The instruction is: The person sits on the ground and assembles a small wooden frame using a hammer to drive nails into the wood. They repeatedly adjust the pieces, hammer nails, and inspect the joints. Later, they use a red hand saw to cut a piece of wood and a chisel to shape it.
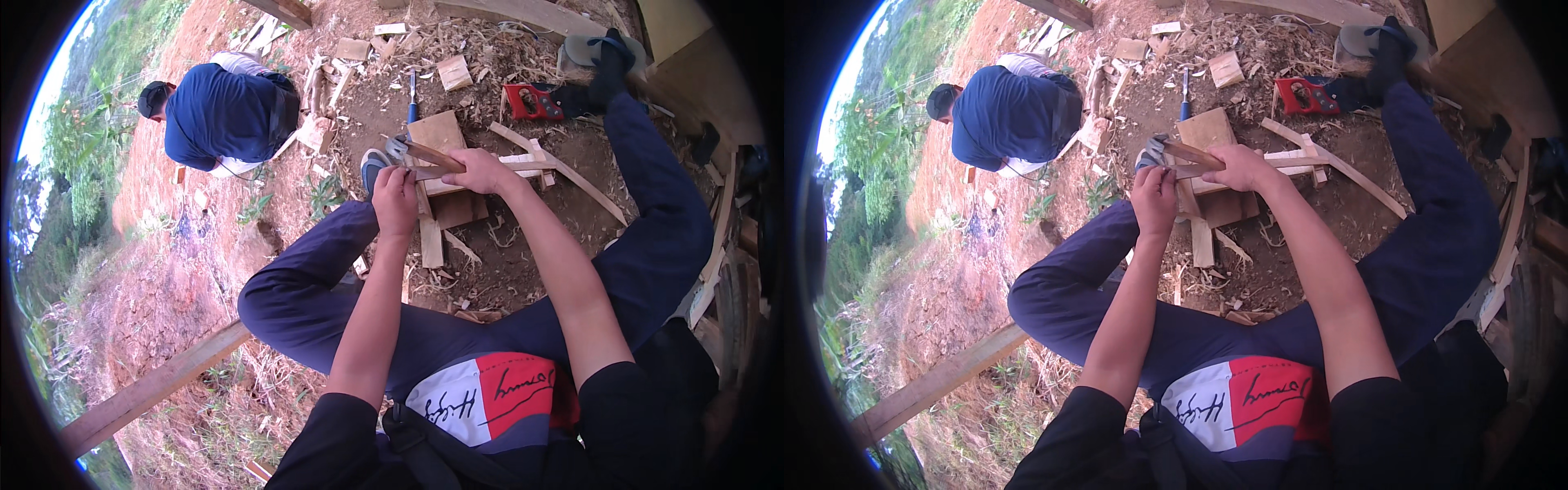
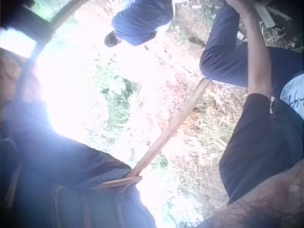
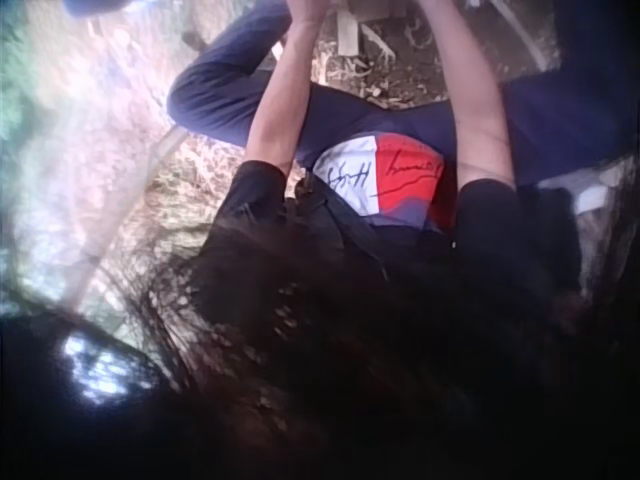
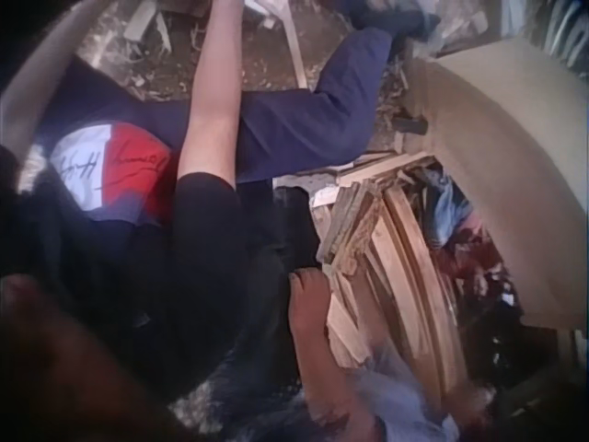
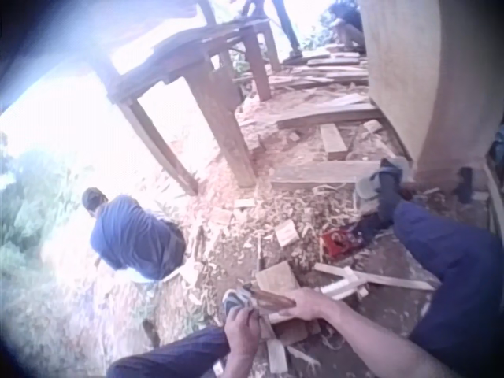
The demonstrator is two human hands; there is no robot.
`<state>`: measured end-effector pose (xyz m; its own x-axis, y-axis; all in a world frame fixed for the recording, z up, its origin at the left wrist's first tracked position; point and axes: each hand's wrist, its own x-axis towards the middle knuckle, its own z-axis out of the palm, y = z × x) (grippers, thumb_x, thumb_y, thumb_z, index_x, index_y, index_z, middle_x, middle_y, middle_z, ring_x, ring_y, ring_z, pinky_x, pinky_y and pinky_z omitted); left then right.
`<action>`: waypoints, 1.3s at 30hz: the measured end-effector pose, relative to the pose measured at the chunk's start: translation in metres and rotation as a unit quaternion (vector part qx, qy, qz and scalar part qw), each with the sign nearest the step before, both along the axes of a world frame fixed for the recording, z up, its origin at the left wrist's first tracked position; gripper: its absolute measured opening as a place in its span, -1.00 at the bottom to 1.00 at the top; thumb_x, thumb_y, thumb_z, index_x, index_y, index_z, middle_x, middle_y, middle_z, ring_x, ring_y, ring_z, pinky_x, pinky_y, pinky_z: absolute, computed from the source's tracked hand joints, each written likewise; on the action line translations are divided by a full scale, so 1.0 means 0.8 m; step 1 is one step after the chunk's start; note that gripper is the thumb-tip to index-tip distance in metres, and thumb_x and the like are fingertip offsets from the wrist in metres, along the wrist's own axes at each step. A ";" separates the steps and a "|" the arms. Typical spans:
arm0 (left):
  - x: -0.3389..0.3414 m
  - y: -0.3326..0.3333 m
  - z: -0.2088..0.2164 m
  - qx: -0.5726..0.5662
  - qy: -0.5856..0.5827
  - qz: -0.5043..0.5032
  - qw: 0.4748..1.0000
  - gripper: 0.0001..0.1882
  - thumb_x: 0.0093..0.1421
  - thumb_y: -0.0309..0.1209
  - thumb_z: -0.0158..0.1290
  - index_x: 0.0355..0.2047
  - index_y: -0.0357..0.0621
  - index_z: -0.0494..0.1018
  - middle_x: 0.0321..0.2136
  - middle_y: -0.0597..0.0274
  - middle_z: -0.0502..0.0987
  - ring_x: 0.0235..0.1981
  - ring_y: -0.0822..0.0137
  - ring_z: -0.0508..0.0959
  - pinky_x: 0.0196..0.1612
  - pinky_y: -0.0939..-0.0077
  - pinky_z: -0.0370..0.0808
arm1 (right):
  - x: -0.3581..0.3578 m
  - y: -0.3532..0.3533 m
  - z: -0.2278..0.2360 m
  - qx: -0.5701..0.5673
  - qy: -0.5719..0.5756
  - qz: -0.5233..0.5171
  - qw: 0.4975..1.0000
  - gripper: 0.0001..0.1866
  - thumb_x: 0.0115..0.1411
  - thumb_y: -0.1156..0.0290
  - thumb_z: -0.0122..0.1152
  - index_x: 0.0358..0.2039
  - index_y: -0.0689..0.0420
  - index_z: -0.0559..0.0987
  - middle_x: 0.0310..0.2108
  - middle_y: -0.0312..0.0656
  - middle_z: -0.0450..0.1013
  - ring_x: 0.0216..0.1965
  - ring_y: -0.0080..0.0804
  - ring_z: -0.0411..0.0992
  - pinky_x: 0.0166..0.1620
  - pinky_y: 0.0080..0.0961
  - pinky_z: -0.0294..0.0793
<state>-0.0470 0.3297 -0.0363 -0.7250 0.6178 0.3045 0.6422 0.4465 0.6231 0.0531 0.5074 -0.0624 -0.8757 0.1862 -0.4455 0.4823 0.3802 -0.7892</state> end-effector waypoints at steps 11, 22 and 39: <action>0.001 0.005 0.001 -0.030 0.020 0.002 0.999 -0.88 0.11 -0.48 0.13 -0.36 -0.27 0.49 -0.37 0.05 0.50 -0.35 0.03 0.53 -0.28 0.28 0.47 | 0.002 -0.002 -0.009 0.026 0.027 -0.002 0.999 -0.49 0.03 0.05 0.28 -0.03 0.02 0.50 -0.23 -0.04 0.52 -0.13 -0.08 0.46 -0.04 -0.18 0.32; 0.004 0.005 -0.002 -0.046 -0.001 0.022 0.999 -0.89 0.08 -0.49 0.09 -0.38 -0.26 0.49 -0.35 0.05 0.49 -0.29 0.02 0.50 -0.21 0.22 0.45 | 0.015 -0.013 0.109 0.022 0.146 -0.211 0.966 -0.57 0.23 0.06 0.09 -0.20 0.23 0.47 -0.38 0.06 0.48 -0.26 0.02 0.46 -0.22 -0.23 0.41; 0.013 0.001 -0.022 0.086 -0.021 0.080 0.993 -0.90 0.07 -0.53 0.13 -0.39 -0.24 0.45 -0.39 0.07 0.47 -0.38 0.05 0.51 -0.31 0.29 0.46 | 0.057 -0.077 0.187 0.019 0.023 -0.165 0.986 -0.65 0.29 0.19 0.02 -0.31 0.29 0.38 -0.52 0.20 0.42 -0.37 0.25 0.42 -0.34 -0.07 0.36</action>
